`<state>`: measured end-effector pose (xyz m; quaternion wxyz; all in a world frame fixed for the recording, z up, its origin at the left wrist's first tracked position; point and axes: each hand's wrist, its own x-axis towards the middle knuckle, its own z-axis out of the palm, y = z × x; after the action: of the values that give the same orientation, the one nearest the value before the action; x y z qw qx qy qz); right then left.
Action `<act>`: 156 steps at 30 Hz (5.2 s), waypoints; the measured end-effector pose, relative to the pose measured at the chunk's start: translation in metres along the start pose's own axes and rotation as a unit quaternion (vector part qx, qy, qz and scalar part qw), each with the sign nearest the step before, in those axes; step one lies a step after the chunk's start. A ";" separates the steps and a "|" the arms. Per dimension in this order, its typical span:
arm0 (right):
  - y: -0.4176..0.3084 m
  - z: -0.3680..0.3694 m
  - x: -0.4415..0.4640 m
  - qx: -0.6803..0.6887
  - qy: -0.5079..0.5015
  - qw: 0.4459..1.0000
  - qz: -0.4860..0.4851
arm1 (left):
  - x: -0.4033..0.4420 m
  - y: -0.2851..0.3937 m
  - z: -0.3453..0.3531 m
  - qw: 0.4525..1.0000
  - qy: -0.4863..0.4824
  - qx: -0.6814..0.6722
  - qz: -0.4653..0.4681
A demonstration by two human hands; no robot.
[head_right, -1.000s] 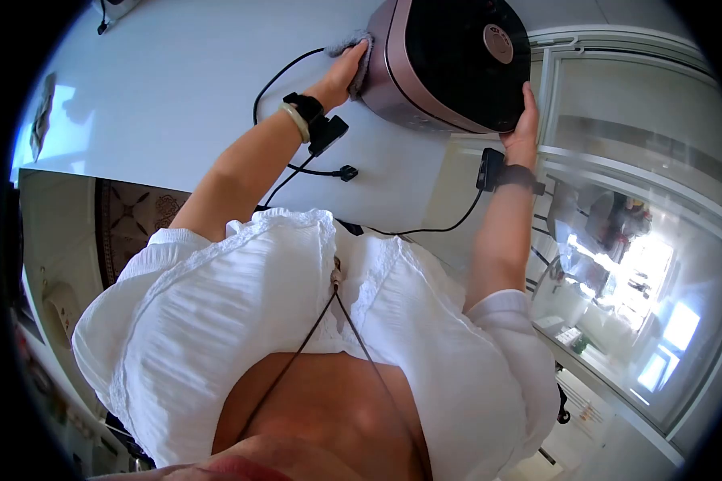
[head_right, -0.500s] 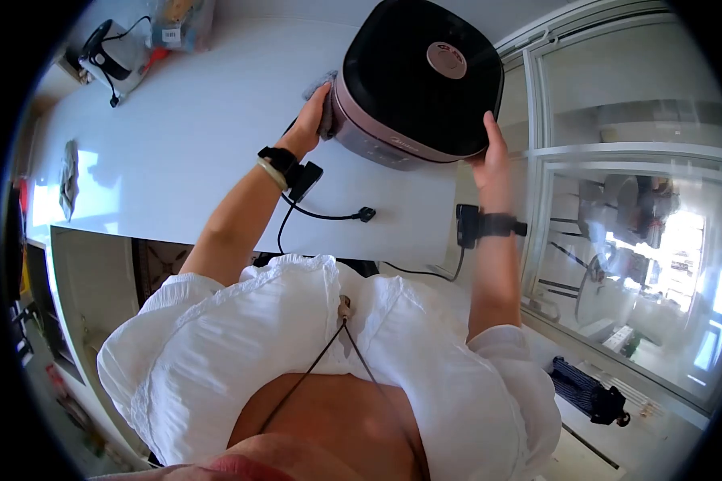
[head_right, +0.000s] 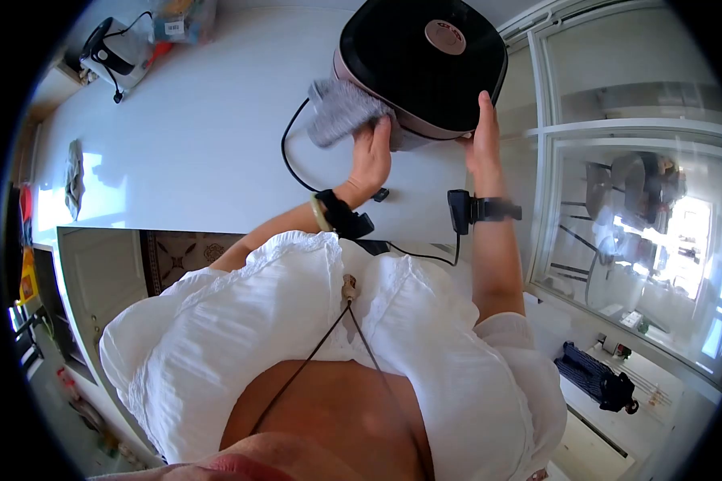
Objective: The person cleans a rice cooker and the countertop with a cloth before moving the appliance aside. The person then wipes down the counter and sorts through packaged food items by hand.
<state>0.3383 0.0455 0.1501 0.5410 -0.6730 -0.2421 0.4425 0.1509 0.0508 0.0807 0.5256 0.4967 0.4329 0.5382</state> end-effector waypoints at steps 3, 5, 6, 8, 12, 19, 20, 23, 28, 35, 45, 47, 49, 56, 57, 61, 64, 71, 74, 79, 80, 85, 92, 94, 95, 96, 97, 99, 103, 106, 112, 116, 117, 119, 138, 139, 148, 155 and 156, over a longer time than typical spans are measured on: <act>0.002 -0.004 0.007 -0.001 -0.008 1.000 0.003 | -0.001 -0.021 -0.003 0.982 0.035 -0.109 -0.149; 0.003 -0.007 0.004 -0.011 -0.009 1.000 0.010 | 0.019 -0.044 -0.006 0.968 0.151 -0.145 -0.136; 0.006 -0.008 0.004 -0.015 -0.004 1.000 0.013 | 0.038 -0.061 -0.011 0.935 0.159 -0.240 -0.205; 0.007 -0.007 0.009 -0.020 0.001 1.000 0.014 | 0.048 -0.077 -0.012 0.883 0.164 -0.346 -0.270; 0.003 0.001 0.002 -0.045 0.067 0.997 -0.007 | 0.022 -0.069 0.026 0.853 0.108 -0.413 -0.300; 0.025 -0.022 0.006 -0.034 0.030 0.997 -0.057 | -0.022 0.062 0.042 0.779 -0.101 -0.421 -0.455; 0.034 -0.028 0.006 -0.029 0.026 0.998 -0.055 | -0.025 0.045 0.042 0.772 -0.156 -0.411 -0.459; 0.055 -0.023 -0.067 -0.030 0.086 0.987 -0.134 | -0.030 0.059 0.018 0.777 -0.215 -0.385 -0.449; 0.077 0.011 -0.137 -0.174 -0.089 0.970 -0.145 | -0.034 0.046 -0.021 0.758 -0.363 -0.253 -0.478; 0.124 0.031 -0.141 0.384 0.060 0.917 -0.083 | 0.061 0.103 -0.105 0.808 -0.584 0.008 -0.082; 0.075 0.139 -0.077 -0.438 0.243 0.737 -0.454 | 0.176 0.131 -0.044 0.918 -0.261 0.167 0.247; 0.095 0.139 -0.056 -0.423 0.266 0.714 -0.491 | 0.180 0.124 -0.022 0.855 -0.247 0.275 0.365; 0.103 0.124 -0.054 -0.399 0.270 0.719 -0.501 | 0.188 0.100 -0.010 0.810 -0.258 0.309 0.426; 0.136 0.087 -0.057 0.072 0.197 0.939 -0.272 | 0.176 0.078 -0.004 0.782 -0.242 0.473 0.326; 0.127 0.085 -0.050 0.077 0.240 0.917 -0.309 | 0.175 0.078 -0.004 0.782 -0.240 0.477 0.322; 0.106 0.055 -0.022 0.047 0.265 0.918 -0.290 | 0.167 0.088 -0.002 0.765 -0.245 0.500 0.323; 0.062 0.012 0.010 0.223 0.100 0.935 -0.256 | 0.161 0.095 0.003 0.757 -0.243 0.516 0.320; 0.012 -0.034 0.141 0.210 -0.073 0.948 -0.229 | 0.157 0.101 0.008 0.752 -0.241 0.525 0.316; -0.001 -0.045 0.155 0.158 -0.067 0.985 -0.024 | 0.160 0.100 0.007 0.758 -0.245 0.513 0.321; 0.069 -0.039 0.181 0.193 -0.034 0.979 -0.059 | 0.166 0.097 0.006 0.757 -0.250 0.506 0.329; 0.089 -0.035 0.191 0.208 -0.024 0.975 -0.074 | 0.165 0.096 0.003 0.755 -0.249 0.509 0.330; 0.086 -0.038 0.115 -0.117 0.059 0.968 -0.216 | 0.162 0.097 0.005 0.762 -0.240 0.508 0.323; 0.112 -0.008 0.056 0.126 0.112 0.984 -0.051 | 0.164 0.092 0.000 0.758 -0.224 0.516 0.331; 0.152 -0.003 0.060 0.202 0.030 0.978 -0.041 | 0.164 0.092 0.000 0.757 -0.220 0.519 0.332; 0.158 -0.006 0.053 0.206 -0.009 0.978 -0.027 | 0.164 0.092 0.000 0.756 -0.218 0.520 0.332; 0.164 -0.008 0.046 0.209 -0.049 0.977 -0.013 | 0.164 0.091 -0.001 0.756 -0.219 0.518 0.334; 0.156 -0.010 0.024 0.177 -0.085 0.980 0.009 | 0.164 0.091 -0.001 0.757 -0.219 0.516 0.336; 0.153 0.000 -0.004 0.172 -0.090 0.981 -0.023 | 0.164 0.091 -0.001 0.757 -0.219 0.515 0.338; 0.124 0.028 -0.031 0.227 0.043 0.955 -0.185 | 0.164 0.092 0.001 0.757 -0.216 0.520 0.332; 0.086 0.019 -0.035 0.152 0.077 0.953 -0.251 | 0.164 0.091 -0.001 0.755 -0.214 0.526 0.328; 0.047 -0.016 0.037 0.115 0.021 0.963 -0.243 | 0.166 0.091 0.001 0.757 -0.212 0.522 0.331; 0.047 -0.029 0.108 0.153 -0.039 0.955 -0.250 | 0.164 0.094 0.002 0.760 -0.213 0.516 0.333; 0.041 -0.031 0.116 0.136 -0.041 0.954 -0.263 | 0.164 0.094 0.002 0.761 -0.210 0.517 0.330; 0.017 -0.038 0.119 0.104 -0.044 0.952 -0.285 | 0.163 0.095 0.003 0.763 -0.206 0.520 0.323; 0.128 -0.013 0.067 0.104 0.064 0.989 -0.078 | 0.159 0.097 0.003 0.767 -0.194 0.535 0.297; 0.138 -0.009 0.062 0.172 0.051 0.983 -0.031 | 0.160 0.096 0.003 0.767 -0.193 0.537 0.293; 0.070 -0.025 -0.021 0.383 0.012 0.919 -0.092 | 0.162 0.093 0.001 0.760 -0.184 0.540 0.310; -0.089 -0.046 0.055 -0.128 0.039 0.909 -0.394 | 0.158 0.095 -0.001 0.772 -0.171 0.535 0.298; -0.093 -0.039 0.073 -0.226 -0.033 0.896 -0.380 | 0.157 0.096 -0.001 0.772 -0.171 0.536 0.295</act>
<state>0.4217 0.1120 0.2148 0.4931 -0.6187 -0.5906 0.1586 0.1440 0.2002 0.1882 0.0545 0.8850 0.3865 0.2538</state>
